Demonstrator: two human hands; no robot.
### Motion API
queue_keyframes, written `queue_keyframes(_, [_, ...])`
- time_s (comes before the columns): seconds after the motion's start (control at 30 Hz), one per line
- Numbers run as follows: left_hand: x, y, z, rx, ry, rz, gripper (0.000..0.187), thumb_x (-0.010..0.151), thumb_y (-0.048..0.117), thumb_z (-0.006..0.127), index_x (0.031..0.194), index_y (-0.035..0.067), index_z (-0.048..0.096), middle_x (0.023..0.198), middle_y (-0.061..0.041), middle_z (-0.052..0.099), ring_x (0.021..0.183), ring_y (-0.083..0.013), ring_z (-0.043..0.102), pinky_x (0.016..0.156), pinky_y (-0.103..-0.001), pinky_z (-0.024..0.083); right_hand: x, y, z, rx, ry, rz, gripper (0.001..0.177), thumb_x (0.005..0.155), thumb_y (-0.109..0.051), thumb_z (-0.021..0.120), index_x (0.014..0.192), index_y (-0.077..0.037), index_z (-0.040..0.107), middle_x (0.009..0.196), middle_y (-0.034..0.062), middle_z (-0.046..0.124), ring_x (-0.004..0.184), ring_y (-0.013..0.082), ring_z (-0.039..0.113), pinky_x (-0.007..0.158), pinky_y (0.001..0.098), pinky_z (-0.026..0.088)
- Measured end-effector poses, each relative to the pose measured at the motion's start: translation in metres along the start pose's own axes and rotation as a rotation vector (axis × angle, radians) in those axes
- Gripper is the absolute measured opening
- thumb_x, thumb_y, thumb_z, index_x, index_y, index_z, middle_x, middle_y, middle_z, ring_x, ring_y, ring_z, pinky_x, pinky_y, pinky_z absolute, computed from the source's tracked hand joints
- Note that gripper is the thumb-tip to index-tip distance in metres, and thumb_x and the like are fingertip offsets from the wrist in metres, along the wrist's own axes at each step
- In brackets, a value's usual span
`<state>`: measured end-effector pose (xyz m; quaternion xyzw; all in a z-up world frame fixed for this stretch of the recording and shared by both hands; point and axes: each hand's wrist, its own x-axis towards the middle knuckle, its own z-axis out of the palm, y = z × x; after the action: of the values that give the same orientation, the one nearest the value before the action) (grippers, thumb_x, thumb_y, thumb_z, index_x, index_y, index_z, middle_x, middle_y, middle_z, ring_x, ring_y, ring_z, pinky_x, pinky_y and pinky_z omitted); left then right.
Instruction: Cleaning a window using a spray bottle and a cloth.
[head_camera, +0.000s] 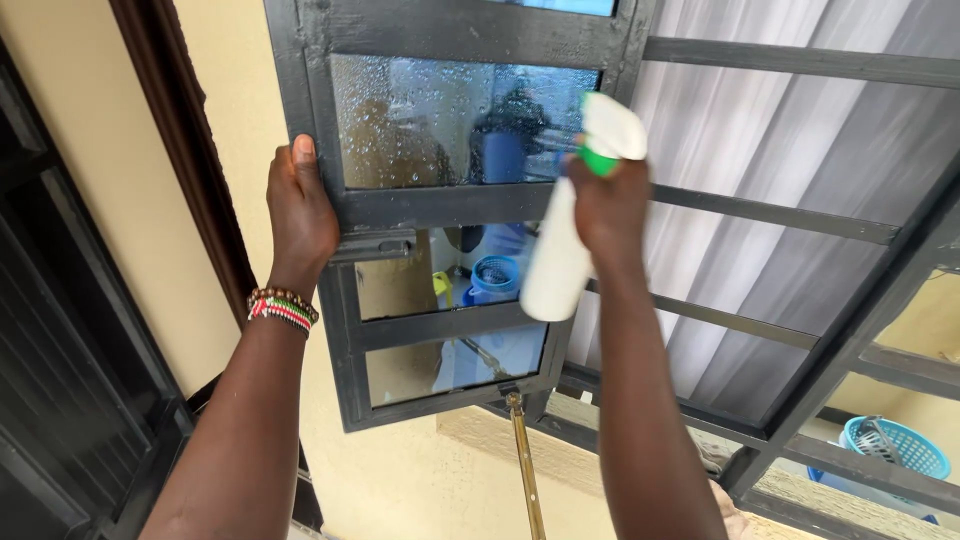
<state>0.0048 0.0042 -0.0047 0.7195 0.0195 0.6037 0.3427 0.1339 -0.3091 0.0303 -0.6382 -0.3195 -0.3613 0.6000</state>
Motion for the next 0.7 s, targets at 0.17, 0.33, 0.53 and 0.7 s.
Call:
queue_keyframes(0.17, [-0.002, 0.004, 0.000, 0.019, 0.013, 0.000, 0.059, 0.116, 0.051, 0.029, 0.091, 0.001, 0.045, 0.086, -0.012, 0.044, 0.079, -0.0208, 0.044, 0.078, -0.041, 0.043, 0.002, -0.015, -0.007, -0.134, 0.108, -0.098, 0.036, 0.087, -0.007, 0.079, 0.119, 0.002, 0.065, 0.107, 0.0163, 0.072, 0.098, 0.0250, 0.072, 0.087, 0.0370, 0.056])
queue_keyframes(0.33, [-0.002, 0.008, -0.004, 0.036, 0.020, -0.007, 0.058, 0.115, 0.052, 0.031, 0.090, 0.001, 0.046, 0.086, -0.011, 0.047, 0.079, -0.0211, 0.046, 0.077, -0.041, 0.042, -0.008, -0.049, 0.044, -0.032, 0.005, -0.125, 0.035, 0.086, -0.008, 0.080, 0.118, 0.000, 0.069, 0.108, 0.0157, 0.074, 0.099, 0.0278, 0.074, 0.088, 0.0395, 0.057])
queue_keyframes(0.53, [0.000, 0.003, -0.005, 0.061, -0.039, -0.057, 0.061, 0.114, 0.053, 0.028, 0.088, 0.001, 0.045, 0.084, -0.013, 0.046, 0.077, -0.0227, 0.045, 0.078, -0.041, 0.043, 0.001, -0.035, 0.034, -0.016, 0.040, 0.097, 0.041, 0.081, -0.013, 0.081, 0.115, 0.000, 0.063, 0.106, 0.0139, 0.074, 0.096, 0.0244, 0.073, 0.085, 0.0382, 0.055])
queue_keyframes(0.7, [0.000, 0.001, -0.001, -0.030, -0.017, -0.031, 0.060, 0.113, 0.056, 0.030, 0.090, 0.003, 0.045, 0.087, -0.009, 0.046, 0.082, -0.0180, 0.046, 0.079, -0.038, 0.044, 0.003, -0.021, -0.021, -0.150, 0.123, 0.002, 0.031, 0.084, -0.006, 0.077, 0.113, 0.001, 0.067, 0.104, 0.0149, 0.076, 0.096, 0.0268, 0.076, 0.088, 0.0393, 0.058])
